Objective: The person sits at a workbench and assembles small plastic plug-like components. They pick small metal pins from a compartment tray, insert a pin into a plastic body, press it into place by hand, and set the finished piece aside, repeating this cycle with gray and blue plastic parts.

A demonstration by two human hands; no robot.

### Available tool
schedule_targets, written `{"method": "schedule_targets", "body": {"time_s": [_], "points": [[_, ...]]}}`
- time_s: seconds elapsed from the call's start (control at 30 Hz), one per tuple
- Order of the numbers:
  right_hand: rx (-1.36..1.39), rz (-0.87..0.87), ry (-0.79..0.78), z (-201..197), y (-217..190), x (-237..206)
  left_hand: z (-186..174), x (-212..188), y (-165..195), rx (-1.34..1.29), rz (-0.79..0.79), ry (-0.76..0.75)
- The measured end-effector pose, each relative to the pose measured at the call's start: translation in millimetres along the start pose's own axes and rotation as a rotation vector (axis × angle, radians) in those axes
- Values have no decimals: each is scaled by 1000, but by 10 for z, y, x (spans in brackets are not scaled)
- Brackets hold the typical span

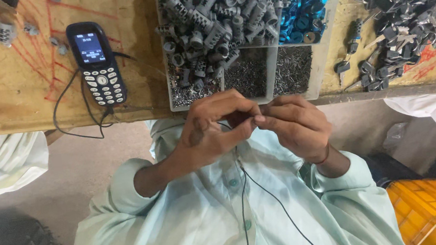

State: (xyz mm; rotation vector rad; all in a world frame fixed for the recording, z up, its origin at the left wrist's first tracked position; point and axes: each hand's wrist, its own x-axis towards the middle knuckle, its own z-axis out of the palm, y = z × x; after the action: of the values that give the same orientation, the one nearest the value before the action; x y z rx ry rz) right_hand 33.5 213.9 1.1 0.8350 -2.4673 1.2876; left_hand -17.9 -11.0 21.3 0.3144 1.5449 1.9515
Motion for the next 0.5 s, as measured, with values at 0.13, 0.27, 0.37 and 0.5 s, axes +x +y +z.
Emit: {"method": "schedule_targets", "body": {"time_s": [0.13,0.27,0.37,0.5], "points": [[523,392,-38,-123,9,46,-59,-52,-12,9,-7,-76],[313,734,-17,-57,-20,235,-47,-82,-139,-42,-107,-28],[-366,539,-37,201,46,473,-23,-87,-195,-85,-178,-16],[-560,488,0,352,78,686,23,-97,-190,-71,-123,-33]]}}
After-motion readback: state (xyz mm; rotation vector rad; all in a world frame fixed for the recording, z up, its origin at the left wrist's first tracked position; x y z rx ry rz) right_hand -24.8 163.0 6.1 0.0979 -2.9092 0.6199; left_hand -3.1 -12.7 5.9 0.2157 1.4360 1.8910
